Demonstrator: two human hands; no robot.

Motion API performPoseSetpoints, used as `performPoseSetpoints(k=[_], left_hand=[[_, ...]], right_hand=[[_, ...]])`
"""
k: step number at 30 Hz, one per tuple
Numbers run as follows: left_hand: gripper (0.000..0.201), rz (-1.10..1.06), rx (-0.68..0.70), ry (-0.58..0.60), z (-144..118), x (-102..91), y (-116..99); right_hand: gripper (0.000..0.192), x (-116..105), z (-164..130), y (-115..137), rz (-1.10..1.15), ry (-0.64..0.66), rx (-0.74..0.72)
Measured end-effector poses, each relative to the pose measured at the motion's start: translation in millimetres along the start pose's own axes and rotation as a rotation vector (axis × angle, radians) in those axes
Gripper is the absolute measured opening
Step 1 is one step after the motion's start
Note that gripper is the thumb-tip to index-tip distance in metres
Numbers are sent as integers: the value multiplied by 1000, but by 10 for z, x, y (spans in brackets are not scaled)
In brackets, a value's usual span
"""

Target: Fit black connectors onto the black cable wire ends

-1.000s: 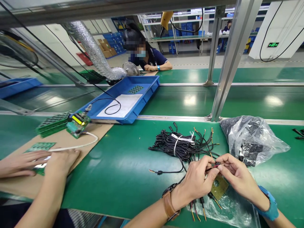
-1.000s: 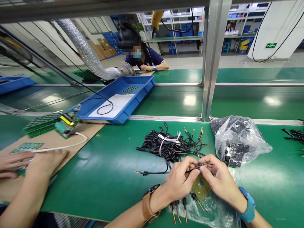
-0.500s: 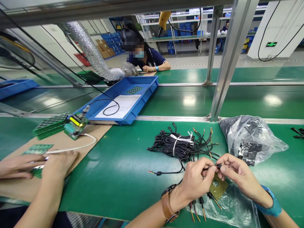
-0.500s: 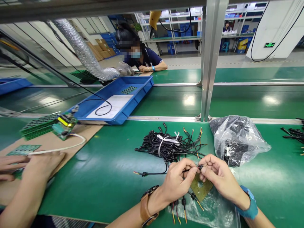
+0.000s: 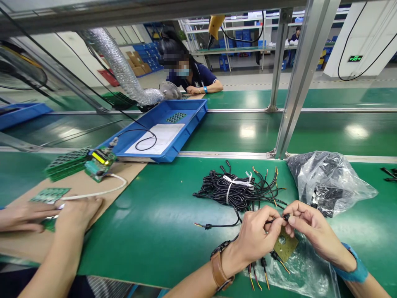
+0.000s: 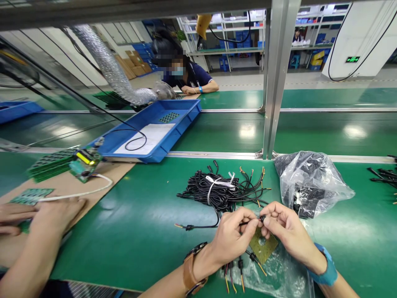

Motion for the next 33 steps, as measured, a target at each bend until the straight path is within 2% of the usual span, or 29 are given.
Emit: performPoseSetpoints(k=[5,8,10,12,15,20,24,29,33], left_hand=[[14,9,-7,7,1,7,11],[4,-66,-1,100,1,51,4],[15,-114,-5,190,2,94,8],[20,-109,-16,228,14,99,35],[4,-58,-20,155,51,32,94],[9,4,19,86,30,43,153],[11,64,20,62,-4,62,212],[13,106,26,82,-7,123,260],[15,114,35,135,-6,179,267]], right_hand=[[29,-5,-14,47,-166,-51,-70],[26,-18,-32,121,-293,-90,-145],[24,-42,-37,179,-357,-109,-193],[22,-82,-39,242,-405,-132,-242],[20,-132,-38,290,-469,-153,-291],[14,-42,-26,183,-555,-63,-303],[7,45,-42,173,-604,-39,-392],[8,167,-49,191,-696,26,-512],[12,224,-23,115,-718,91,-502]])
Point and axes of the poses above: each hand's wrist, its own z-axis towards the middle knuckle, its own x-axis out of the palm, y = z × x, the point moved 10 cm from there along z, towards the middle knuckle, and after that the axes turned 11 degrees about z, right-handed, at the moved point
